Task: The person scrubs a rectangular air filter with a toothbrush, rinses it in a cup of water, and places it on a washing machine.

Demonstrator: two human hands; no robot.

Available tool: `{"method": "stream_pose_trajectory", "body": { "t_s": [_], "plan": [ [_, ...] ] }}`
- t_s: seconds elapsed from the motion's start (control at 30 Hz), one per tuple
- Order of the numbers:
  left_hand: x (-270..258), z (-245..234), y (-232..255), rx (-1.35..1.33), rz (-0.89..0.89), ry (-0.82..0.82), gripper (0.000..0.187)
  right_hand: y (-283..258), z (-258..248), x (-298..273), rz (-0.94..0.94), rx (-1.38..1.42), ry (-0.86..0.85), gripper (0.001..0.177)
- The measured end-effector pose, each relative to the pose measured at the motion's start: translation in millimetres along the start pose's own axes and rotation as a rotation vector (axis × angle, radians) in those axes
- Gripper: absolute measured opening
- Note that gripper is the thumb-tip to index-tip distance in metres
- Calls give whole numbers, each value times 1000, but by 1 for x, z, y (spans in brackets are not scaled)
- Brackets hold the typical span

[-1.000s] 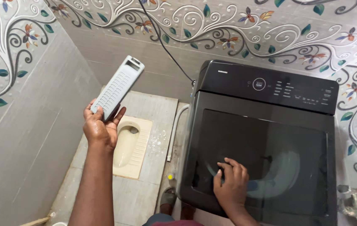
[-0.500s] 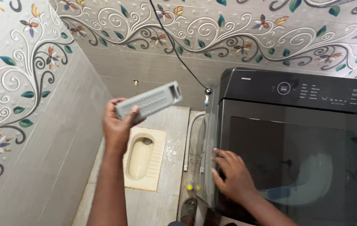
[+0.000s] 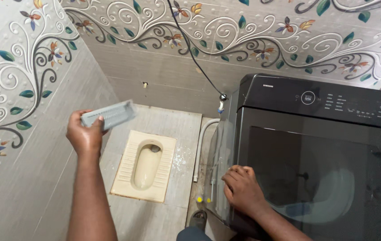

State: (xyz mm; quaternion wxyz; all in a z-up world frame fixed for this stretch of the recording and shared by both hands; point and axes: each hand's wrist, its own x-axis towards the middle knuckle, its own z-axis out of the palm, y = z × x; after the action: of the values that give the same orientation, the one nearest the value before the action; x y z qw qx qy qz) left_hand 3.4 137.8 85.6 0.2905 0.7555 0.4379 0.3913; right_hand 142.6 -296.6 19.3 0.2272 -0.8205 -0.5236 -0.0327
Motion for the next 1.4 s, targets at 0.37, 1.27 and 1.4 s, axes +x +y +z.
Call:
{"method": "stream_pose_trajectory", "body": {
  "t_s": [0.37, 1.27, 1.4],
  "plan": [
    [-13, -6, -16, 211, 129, 138, 30, 2, -1, 1, -46, 28, 22, 16],
    [-50, 12, 25, 13, -87, 11, 29, -1, -9, -1, -15, 87, 15, 16],
    [-55, 20, 29, 110, -13, -20, 28, -3, -6, -1, -15, 77, 18, 16]
  ]
}}
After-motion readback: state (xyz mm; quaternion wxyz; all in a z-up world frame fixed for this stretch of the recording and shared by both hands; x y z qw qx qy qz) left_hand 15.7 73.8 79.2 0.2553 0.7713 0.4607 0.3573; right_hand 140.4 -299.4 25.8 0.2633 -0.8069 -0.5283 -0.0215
